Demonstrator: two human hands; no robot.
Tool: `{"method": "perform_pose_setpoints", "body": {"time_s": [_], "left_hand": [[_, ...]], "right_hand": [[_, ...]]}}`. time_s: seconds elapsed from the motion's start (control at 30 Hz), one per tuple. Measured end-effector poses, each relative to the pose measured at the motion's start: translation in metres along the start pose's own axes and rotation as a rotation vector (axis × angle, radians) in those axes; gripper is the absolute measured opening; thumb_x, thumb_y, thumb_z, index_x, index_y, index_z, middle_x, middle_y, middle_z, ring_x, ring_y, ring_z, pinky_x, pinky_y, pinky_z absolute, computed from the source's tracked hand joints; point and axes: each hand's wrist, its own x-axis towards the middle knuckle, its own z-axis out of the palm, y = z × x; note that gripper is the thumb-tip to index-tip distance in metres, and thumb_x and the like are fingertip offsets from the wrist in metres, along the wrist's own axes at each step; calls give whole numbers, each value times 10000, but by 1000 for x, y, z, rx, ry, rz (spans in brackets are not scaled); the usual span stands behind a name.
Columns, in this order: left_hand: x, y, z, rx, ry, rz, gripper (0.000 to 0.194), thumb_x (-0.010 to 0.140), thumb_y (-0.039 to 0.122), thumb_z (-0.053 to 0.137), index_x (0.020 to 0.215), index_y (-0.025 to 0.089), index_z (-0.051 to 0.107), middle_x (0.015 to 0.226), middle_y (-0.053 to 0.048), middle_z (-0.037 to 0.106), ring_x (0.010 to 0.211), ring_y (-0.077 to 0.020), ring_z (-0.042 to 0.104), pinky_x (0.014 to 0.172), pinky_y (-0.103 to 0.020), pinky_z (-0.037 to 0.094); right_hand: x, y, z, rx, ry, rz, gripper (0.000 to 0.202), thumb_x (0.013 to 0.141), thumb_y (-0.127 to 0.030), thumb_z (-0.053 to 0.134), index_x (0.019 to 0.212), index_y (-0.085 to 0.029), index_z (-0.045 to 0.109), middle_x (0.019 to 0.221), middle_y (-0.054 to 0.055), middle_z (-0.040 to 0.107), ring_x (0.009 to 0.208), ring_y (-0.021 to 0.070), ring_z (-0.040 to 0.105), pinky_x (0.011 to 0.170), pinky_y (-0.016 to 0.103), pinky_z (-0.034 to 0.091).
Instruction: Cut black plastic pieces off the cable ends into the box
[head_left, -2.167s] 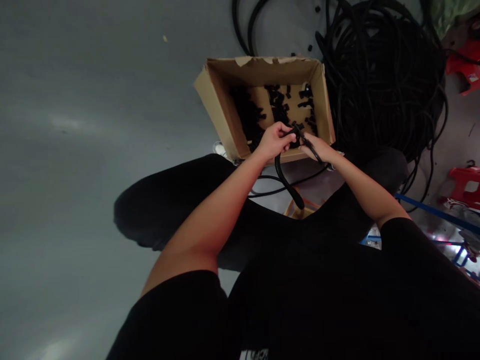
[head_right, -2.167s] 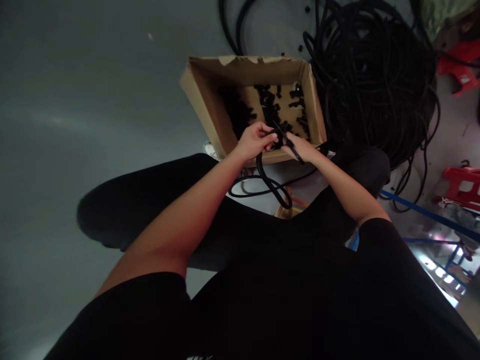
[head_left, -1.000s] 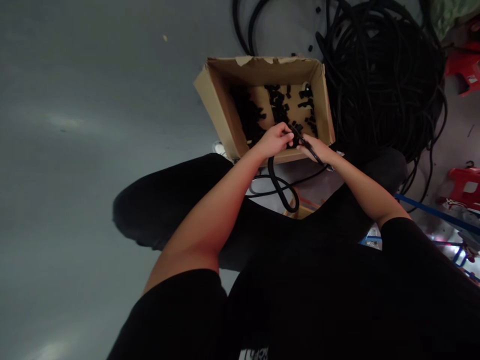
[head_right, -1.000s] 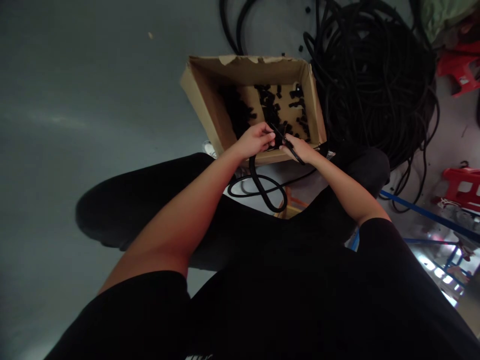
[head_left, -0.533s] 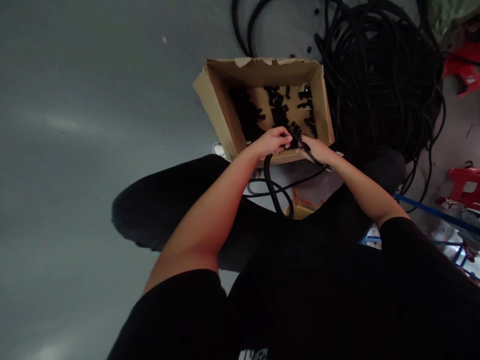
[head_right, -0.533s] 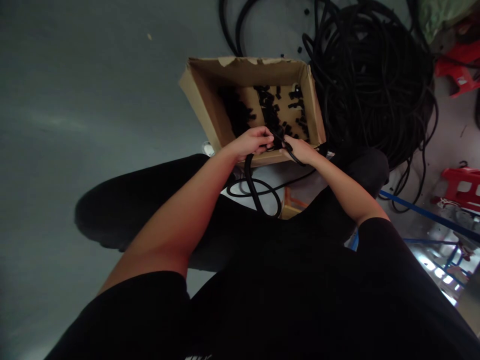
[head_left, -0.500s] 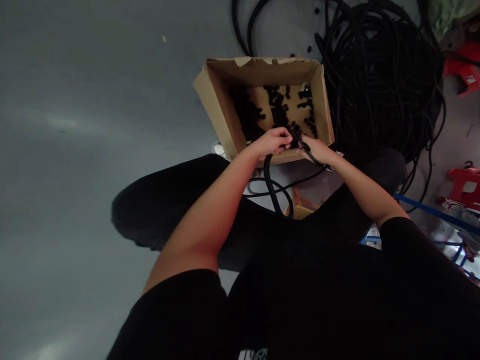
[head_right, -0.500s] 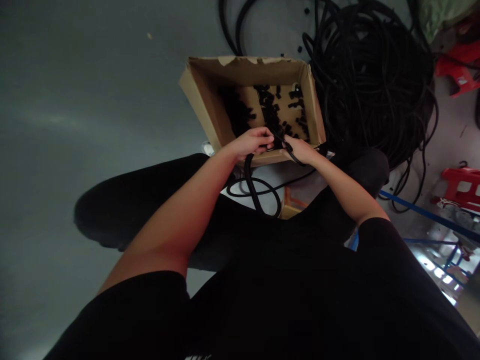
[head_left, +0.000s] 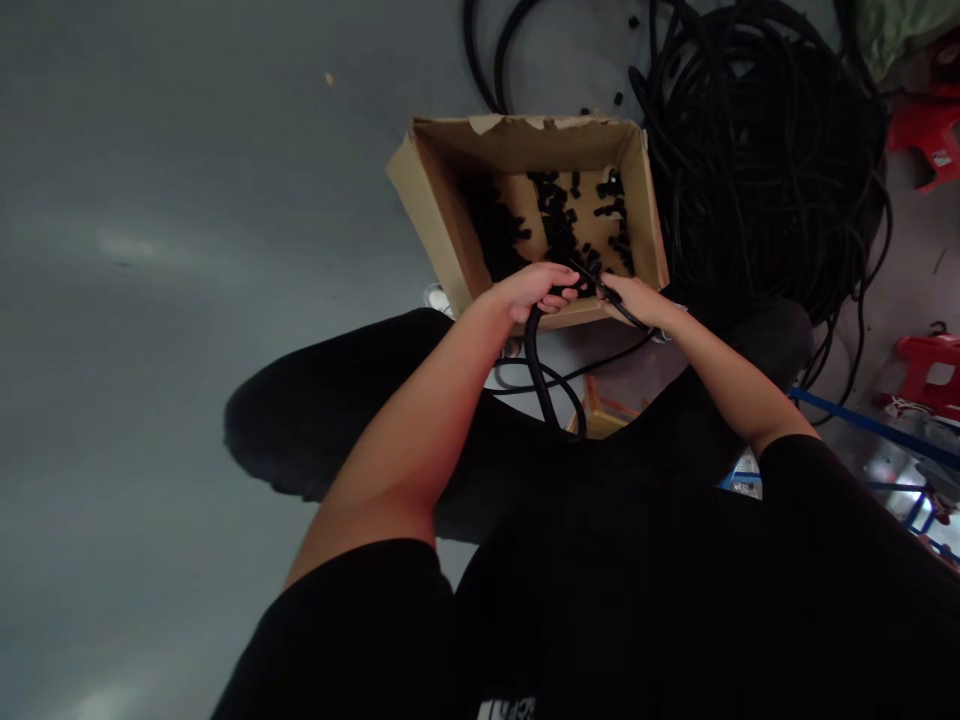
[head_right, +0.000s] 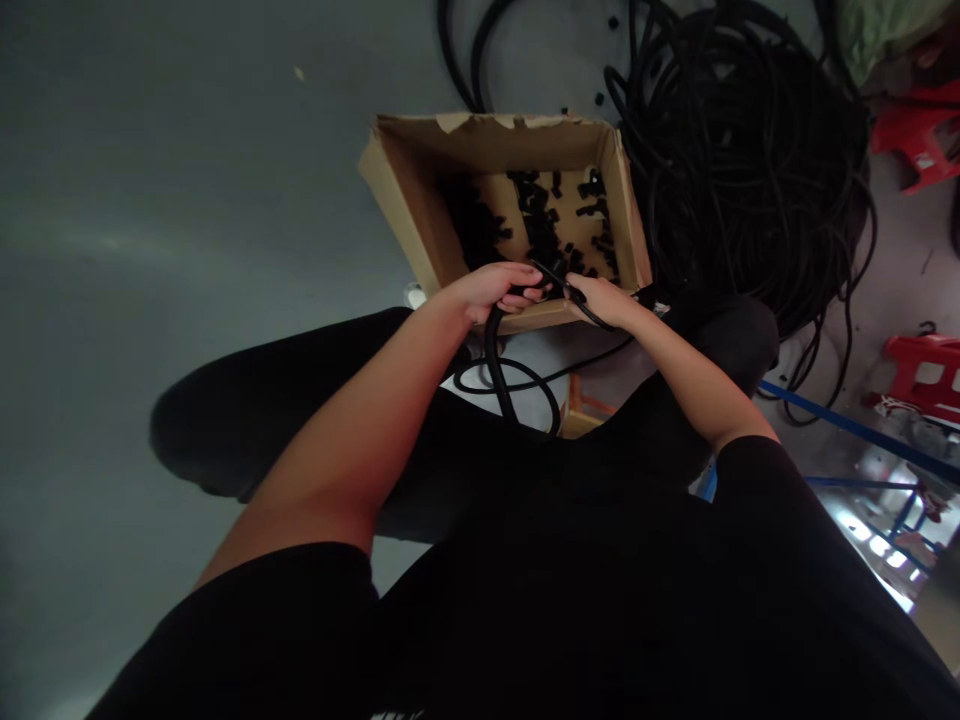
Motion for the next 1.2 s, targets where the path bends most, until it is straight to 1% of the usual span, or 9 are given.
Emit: {"method": "perform_pose_setpoints", "body": {"time_s": [0.17,0.27,0.43,0.53,0.6,0.7,0.9,1.07,1.2], "left_hand": [[-2,1,-2,51,-41,-68,274,905,307,993,854,182,754,714,-23,528,484,-47,227,433,-198,100],[-1,0,-1,76,8,23,339,925,342,1007,845,204,708,733,-27,573,482,-62,282,446,-218,149],[6,-4,4,244,214,190,336,1025,237,939,879,226,636,730,0,642,512,-93,412,483,-214,252],[10,-5,4,348,402,259,310,1029,97,871,921,238,616,686,29,629,537,-112,457,516,-208,303],[12,-6,5,358,454,268,284,1036,66,829,972,241,615,696,40,638,540,-114,463,533,-209,318],[14,-6,9,299,427,245,201,1053,71,762,1058,230,638,760,35,681,563,-117,506,561,-208,352],[15,-9,12,185,356,338,206,1058,152,819,1233,198,722,995,-33,837,807,-156,750,779,-243,590],[16,-14,12,169,331,341,308,1034,97,905,1068,213,621,910,-25,836,792,-149,762,773,-242,589],[17,-17,13,216,296,373,405,982,170,1019,996,218,616,856,-8,818,754,-142,750,738,-230,569]], "right_hand": [[-1,5,0,8,-17,-61,146,1004,-353,716,1074,-266,621,968,16,708,900,221,631,910,346,488],[2,4,-3,27,15,-55,242,1025,-480,718,1017,-256,628,933,24,686,911,229,630,902,356,484],[4,0,-4,32,71,2,355,1041,-570,752,984,-235,651,907,41,692,916,245,678,890,368,500],[2,-1,-3,93,23,79,421,1072,-628,802,1021,-234,663,868,26,694,786,227,692,801,356,526],[2,1,0,144,-17,152,441,1091,-648,829,1079,-239,665,840,5,689,675,209,675,730,350,541],[5,7,6,233,-42,195,434,1140,-637,828,1163,-256,623,829,-19,678,658,205,694,710,346,586],[11,20,20,308,-48,43,396,1143,-587,794,1182,-275,554,957,-4,680,867,229,741,872,394,677],[13,21,21,213,-16,-57,390,1098,-587,738,1208,-260,557,1072,49,711,1051,279,743,1083,495,669],[13,23,22,185,1,-42,422,1092,-614,701,1266,-256,561,1092,66,733,1068,304,744,1113,542,657]]}}
